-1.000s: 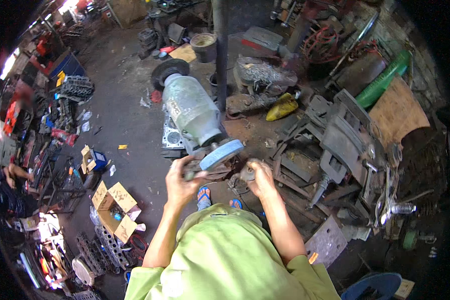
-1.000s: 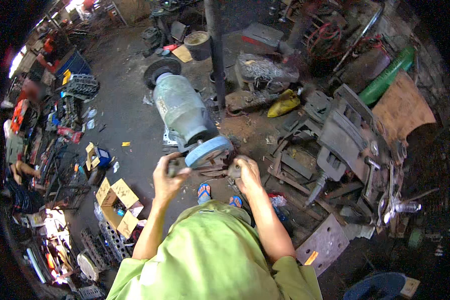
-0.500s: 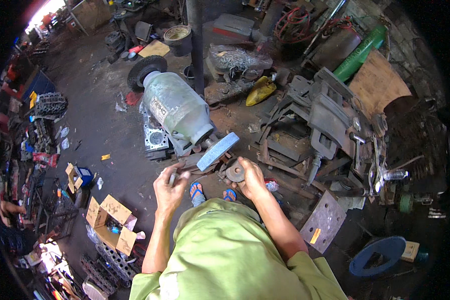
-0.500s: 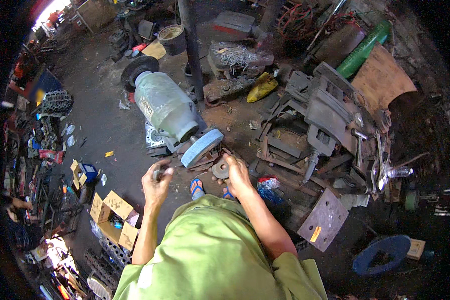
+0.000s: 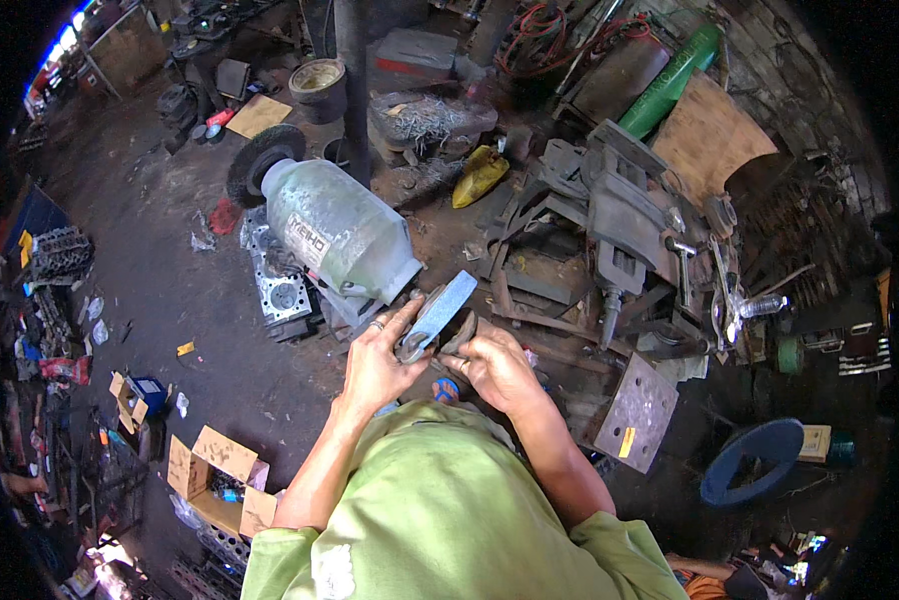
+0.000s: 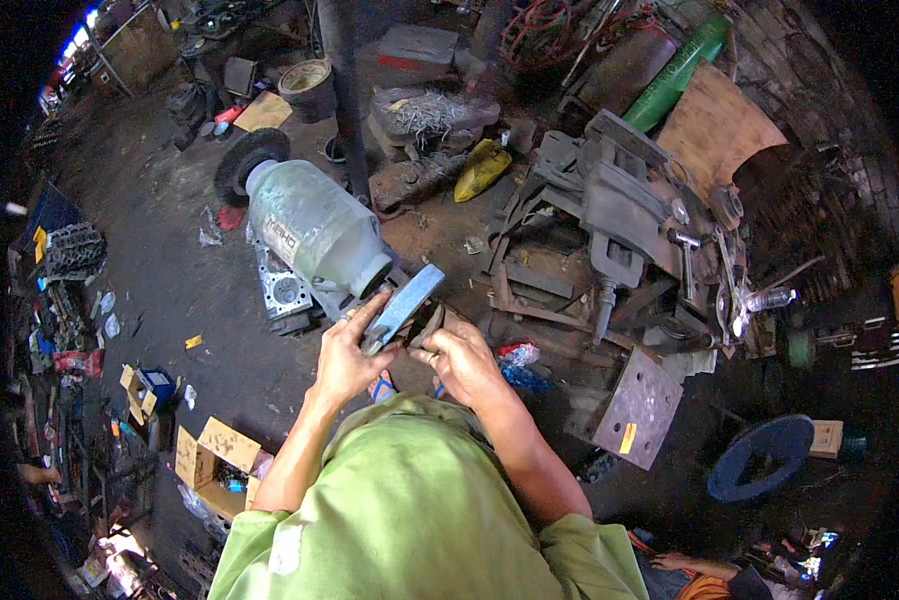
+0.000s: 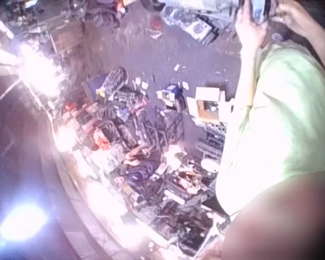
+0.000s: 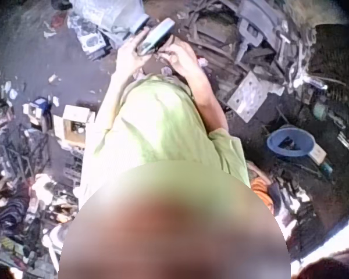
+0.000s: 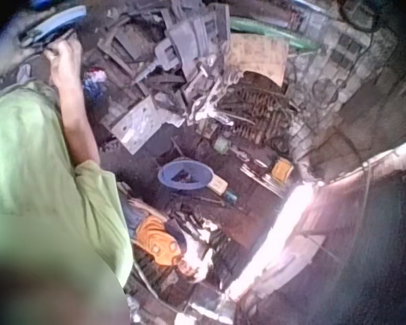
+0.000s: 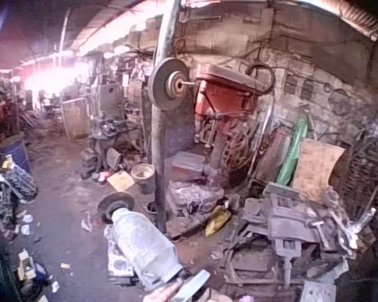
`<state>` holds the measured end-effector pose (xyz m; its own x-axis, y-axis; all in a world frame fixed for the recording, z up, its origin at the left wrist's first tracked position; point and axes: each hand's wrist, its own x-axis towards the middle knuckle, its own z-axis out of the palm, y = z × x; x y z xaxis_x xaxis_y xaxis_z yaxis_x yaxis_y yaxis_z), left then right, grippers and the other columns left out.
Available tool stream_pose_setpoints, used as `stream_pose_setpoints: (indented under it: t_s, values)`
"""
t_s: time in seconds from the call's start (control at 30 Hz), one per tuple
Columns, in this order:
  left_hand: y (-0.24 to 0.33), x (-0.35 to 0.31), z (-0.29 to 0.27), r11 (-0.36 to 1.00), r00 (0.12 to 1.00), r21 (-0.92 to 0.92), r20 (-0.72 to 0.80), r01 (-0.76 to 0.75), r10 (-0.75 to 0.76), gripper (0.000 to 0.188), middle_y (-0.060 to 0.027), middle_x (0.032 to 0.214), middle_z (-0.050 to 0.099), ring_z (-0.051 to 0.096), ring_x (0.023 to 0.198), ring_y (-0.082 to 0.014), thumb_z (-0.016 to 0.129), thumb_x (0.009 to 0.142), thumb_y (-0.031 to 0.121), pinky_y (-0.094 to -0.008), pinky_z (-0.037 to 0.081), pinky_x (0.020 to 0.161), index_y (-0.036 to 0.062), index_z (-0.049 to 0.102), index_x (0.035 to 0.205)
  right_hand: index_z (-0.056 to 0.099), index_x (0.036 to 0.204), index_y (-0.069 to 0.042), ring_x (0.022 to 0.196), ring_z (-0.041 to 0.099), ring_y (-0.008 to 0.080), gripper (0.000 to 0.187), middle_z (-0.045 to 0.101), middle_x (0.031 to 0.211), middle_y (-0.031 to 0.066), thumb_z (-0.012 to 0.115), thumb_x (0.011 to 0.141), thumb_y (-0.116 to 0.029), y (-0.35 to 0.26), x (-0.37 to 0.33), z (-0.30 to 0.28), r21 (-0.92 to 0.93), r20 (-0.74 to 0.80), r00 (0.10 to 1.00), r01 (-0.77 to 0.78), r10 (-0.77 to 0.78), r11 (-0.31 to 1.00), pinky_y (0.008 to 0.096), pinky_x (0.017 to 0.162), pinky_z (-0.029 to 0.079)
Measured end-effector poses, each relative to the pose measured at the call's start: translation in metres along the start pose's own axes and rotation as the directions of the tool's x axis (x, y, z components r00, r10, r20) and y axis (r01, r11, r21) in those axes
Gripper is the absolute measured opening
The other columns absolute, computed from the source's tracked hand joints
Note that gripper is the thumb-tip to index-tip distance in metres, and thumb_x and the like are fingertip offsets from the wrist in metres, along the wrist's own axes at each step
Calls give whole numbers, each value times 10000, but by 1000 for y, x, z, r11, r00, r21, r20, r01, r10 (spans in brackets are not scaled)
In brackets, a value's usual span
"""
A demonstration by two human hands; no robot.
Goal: The person installs a grinding wheel onto a bench grinder, then repeatedly grinds small metal pieces against the wheel, creating sparks. They pause to inspect the pieces and briefly adjust the grinder's guard before resuming grinding.
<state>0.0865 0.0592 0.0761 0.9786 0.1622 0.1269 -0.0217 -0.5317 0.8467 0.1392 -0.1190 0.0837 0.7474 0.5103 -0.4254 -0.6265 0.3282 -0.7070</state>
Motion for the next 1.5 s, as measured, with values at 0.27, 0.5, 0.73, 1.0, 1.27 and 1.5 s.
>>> stream_pose_setpoints:
  t_s: [0.27, 0.5, 0.73, 1.0, 1.27, 1.5]
  values:
    - [-2, 1, 0, 1000, 1000, -13, 24, 18, -17, 693, -168, 1144, 638, 640, 1009, -298, 748, 673, 119, -358, 509, 867, 96, 521, 1328, 527, 1179, 47, 929, 618, 170, 370, 647, 1058, 130, 678, 860, -65, 10, -2, -8, -282, -126, 988, 47, -85, 958, 283, 786, 498]
    - [-2, 5, -8, 999, 995, -41, 102, 20, -16, 690, -173, 1181, 616, 626, 1043, -316, 760, 682, 142, -383, 506, 891, 98, 518, 1327, 521, 1039, 22, 783, 589, 110, 392, 660, 897, 81, 785, 773, -92, 15, 26, -10, -624, -140, 979, 29, -149, 781, 270, 645, 498]
    - [0, 2, -4, 1000, 998, -10, 68, 3, -2, 707, -172, 1215, 604, 610, 1088, -313, 768, 679, 132, -379, 490, 921, 84, 506, 1334, 584, 932, 39, 642, 571, 115, 522, 640, 708, 96, 878, 645, -283, -19, 29, -5, -916, -60, 987, 5, -149, 402, 313, 577, 481]
    - [8, -2, 11, 999, 997, 25, -71, 26, -24, 684, -172, 1209, 619, 612, 1112, -277, 805, 663, 110, -361, 466, 950, 49, 542, 1292, 572, 904, 14, 659, 545, 107, 361, 594, 739, 41, 808, 733, -199, -16, 24, -34, -723, 44, 996, 86, -79, 686, 268, 554, 447]
    - [16, -8, 35, 996, 956, 34, -283, 87, -74, 620, -173, 1159, 646, 635, 1068, -268, 802, 680, 113, -352, 477, 927, 37, 575, 1252, 614, 897, 9, 780, 622, 138, 138, 630, 862, 81, 538, 821, 96, -1, 11, -68, -389, -14, 996, 78, -91, 918, 264, 730, 516]
    - [15, -8, 34, 995, 959, 21, -269, 99, -90, 604, -176, 1157, 648, 641, 1057, -249, 796, 687, 99, -343, 485, 911, 35, 581, 1247, 524, 1053, 17, 759, 612, 127, 273, 620, 813, 77, 602, 808, 109, 0, 20, -38, -528, 41, 990, 137, -136, 838, 246, 665, 504]
